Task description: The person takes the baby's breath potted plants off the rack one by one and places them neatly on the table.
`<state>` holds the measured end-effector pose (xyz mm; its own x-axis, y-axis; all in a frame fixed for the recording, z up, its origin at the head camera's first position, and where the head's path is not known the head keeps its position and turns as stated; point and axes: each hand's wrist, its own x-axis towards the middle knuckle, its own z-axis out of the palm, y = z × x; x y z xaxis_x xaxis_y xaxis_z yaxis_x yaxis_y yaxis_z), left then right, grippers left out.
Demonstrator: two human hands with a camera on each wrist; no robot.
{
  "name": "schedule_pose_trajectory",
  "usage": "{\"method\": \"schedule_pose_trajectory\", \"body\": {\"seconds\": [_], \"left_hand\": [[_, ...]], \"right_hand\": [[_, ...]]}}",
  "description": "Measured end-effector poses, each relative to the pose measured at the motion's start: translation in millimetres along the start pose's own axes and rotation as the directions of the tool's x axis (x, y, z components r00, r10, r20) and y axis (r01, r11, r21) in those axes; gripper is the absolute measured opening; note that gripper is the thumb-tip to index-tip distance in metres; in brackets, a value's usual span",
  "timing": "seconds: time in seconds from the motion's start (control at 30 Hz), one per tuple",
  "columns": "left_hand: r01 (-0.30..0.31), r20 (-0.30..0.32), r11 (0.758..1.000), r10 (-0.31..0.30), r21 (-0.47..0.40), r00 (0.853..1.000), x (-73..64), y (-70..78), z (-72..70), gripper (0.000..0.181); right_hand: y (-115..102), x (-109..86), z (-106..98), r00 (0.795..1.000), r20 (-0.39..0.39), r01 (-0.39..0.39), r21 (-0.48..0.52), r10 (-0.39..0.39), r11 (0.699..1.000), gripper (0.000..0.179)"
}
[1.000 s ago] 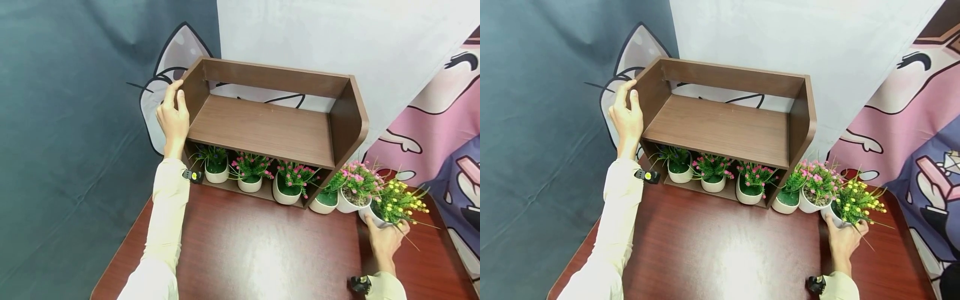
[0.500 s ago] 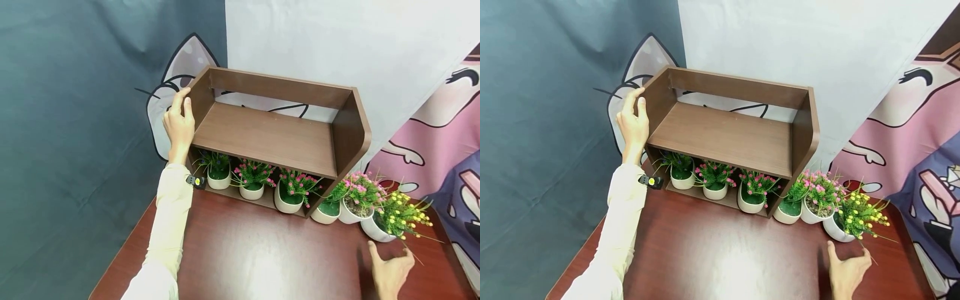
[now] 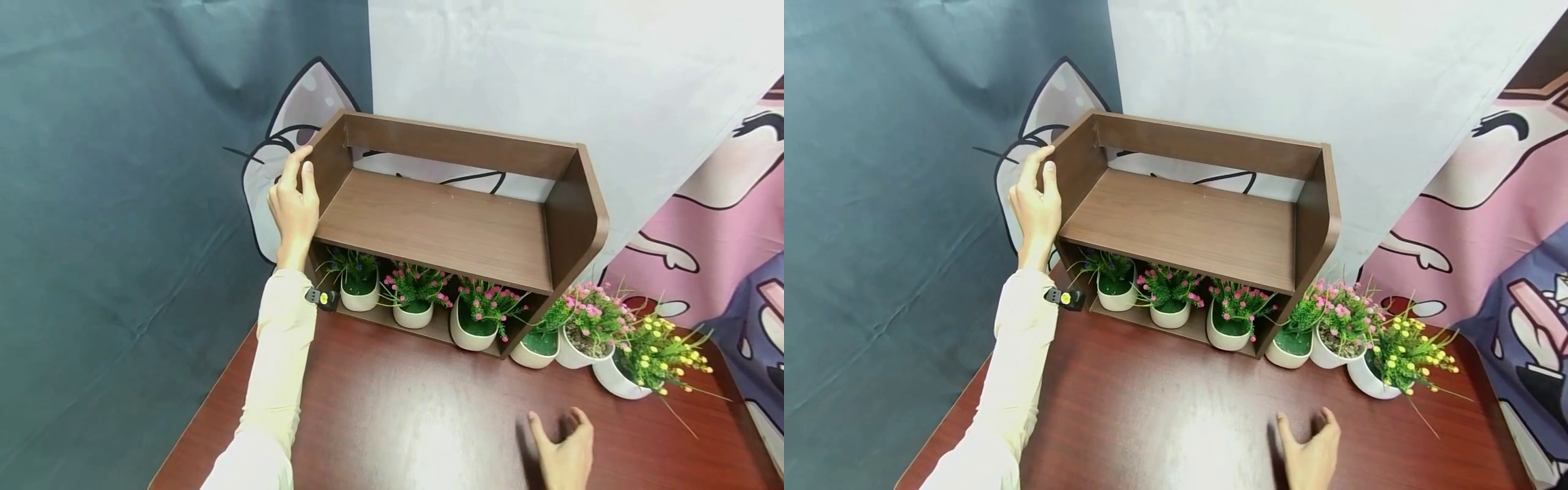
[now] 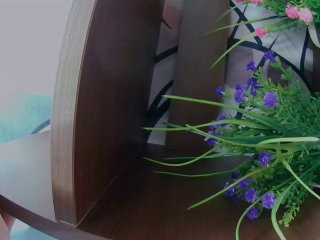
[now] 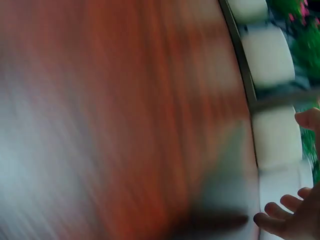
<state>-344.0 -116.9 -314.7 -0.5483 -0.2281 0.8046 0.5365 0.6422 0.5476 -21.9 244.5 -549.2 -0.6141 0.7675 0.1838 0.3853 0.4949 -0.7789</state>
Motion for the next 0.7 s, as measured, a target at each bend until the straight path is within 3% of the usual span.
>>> {"method": "schedule_pose_trajectory", "body": {"seconds": [0.23, 0.43, 0.7], "left_hand": [[-0.001, -0.003, 1.0, 0.001, -0.008, 1.0, 0.7, -1.7, -0.8, 0.026], [0.002, 0.004, 1.0, -0.001, -0.012, 1.0, 0.5, -2.7, -1.1, 0.026], [-0.003, 0.006, 1.0, 0.003, -0.016, 1.0, -0.6, -2.0, 0.6, 0.026]], "right_hand": [[-24, -15.9, 27, 0.991, 0.061, 0.111, 0.083, -0.116, 0.99, 0.07], [-51, -11.4, 52, 0.959, 0.117, 0.234, 0.192, -0.258, 0.953, 0.075], [-79, -8.5, 76, 0.943, 0.193, 0.211, 0.283, -0.271, 0.936, 0.087]]}}
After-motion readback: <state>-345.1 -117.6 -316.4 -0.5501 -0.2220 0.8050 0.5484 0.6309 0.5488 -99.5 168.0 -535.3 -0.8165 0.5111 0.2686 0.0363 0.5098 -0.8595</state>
